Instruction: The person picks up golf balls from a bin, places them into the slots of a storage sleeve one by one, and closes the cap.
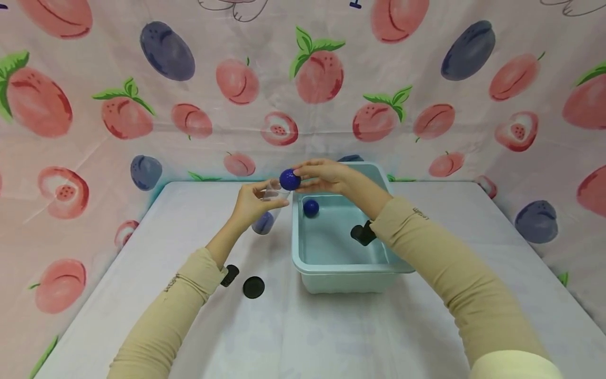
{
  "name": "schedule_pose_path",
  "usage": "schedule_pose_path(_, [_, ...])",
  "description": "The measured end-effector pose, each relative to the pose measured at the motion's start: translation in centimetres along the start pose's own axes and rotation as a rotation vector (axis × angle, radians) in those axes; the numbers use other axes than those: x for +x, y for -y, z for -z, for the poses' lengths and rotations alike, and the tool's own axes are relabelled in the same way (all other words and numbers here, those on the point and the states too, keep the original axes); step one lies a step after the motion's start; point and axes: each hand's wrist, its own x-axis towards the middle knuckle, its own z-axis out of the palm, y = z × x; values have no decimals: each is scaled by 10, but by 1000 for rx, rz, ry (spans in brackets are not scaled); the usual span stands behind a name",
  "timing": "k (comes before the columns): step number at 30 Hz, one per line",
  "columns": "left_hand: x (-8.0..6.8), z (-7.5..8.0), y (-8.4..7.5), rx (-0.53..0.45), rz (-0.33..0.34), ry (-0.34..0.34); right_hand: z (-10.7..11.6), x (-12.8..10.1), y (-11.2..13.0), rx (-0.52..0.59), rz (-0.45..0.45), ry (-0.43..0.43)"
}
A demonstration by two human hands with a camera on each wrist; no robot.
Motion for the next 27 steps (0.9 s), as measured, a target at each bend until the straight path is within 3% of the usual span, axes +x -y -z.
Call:
schedule_pose_path(11, [-2,-1,1,-48,8,-16,3,1,0,-75,18,-9])
schedule_pose_path(27, [-2,5,-1,-20,-8,-27,23,7,-8,-163,-21,-39])
